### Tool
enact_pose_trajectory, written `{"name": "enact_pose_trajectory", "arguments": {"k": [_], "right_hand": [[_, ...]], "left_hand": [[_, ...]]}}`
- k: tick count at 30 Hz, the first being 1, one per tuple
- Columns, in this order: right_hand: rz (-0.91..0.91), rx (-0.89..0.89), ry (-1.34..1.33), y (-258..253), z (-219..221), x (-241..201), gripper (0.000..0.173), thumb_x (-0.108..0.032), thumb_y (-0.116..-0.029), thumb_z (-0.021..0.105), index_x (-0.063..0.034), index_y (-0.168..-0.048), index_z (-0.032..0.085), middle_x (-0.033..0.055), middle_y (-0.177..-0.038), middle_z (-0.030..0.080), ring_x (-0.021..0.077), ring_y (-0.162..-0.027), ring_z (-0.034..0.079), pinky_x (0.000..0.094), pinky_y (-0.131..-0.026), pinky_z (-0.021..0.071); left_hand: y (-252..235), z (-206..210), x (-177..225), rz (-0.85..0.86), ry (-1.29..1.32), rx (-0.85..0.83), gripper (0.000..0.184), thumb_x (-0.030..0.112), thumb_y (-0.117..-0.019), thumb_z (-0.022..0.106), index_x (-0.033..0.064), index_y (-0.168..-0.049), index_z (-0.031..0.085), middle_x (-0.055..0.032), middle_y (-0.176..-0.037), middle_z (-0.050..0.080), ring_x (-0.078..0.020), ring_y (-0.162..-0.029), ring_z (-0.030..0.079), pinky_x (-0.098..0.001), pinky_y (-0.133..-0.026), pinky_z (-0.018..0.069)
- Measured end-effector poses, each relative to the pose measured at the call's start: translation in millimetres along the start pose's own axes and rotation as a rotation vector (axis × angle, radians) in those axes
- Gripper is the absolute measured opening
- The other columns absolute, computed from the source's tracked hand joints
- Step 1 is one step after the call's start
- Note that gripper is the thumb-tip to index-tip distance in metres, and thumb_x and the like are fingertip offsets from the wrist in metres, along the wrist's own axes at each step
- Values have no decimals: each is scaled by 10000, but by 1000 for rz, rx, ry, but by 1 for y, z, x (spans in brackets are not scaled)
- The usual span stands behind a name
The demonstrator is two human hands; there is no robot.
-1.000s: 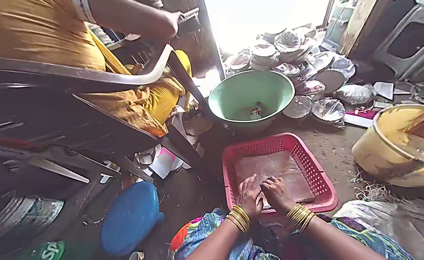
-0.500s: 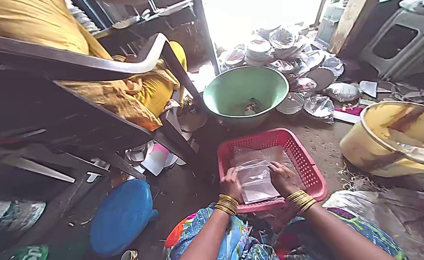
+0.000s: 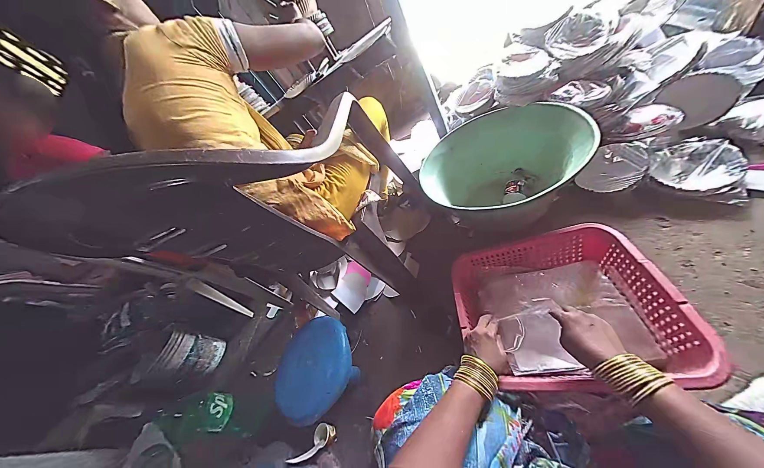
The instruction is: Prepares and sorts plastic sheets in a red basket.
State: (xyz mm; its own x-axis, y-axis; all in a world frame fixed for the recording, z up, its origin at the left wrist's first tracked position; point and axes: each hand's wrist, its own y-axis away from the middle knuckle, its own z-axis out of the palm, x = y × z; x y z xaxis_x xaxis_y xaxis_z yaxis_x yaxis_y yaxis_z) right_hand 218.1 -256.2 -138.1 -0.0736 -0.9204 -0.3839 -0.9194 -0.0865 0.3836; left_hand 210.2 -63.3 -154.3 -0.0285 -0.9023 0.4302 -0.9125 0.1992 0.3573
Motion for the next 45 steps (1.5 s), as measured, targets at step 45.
{"name": "enact_pose_trajectory", "arguments": {"k": [45], "right_hand": [[-116,-65,13,17,6,3,436,-56,-1016,473,-134,-1415,630,160,-1423,616,375,-1316,575,554,-1088,431]], "left_hand": [[10,8,-3,62,72,40,426,32,-992,525,39,-1410,606,-150,-1563,469,-305,-1337,571,-452,-1121,458]]}}
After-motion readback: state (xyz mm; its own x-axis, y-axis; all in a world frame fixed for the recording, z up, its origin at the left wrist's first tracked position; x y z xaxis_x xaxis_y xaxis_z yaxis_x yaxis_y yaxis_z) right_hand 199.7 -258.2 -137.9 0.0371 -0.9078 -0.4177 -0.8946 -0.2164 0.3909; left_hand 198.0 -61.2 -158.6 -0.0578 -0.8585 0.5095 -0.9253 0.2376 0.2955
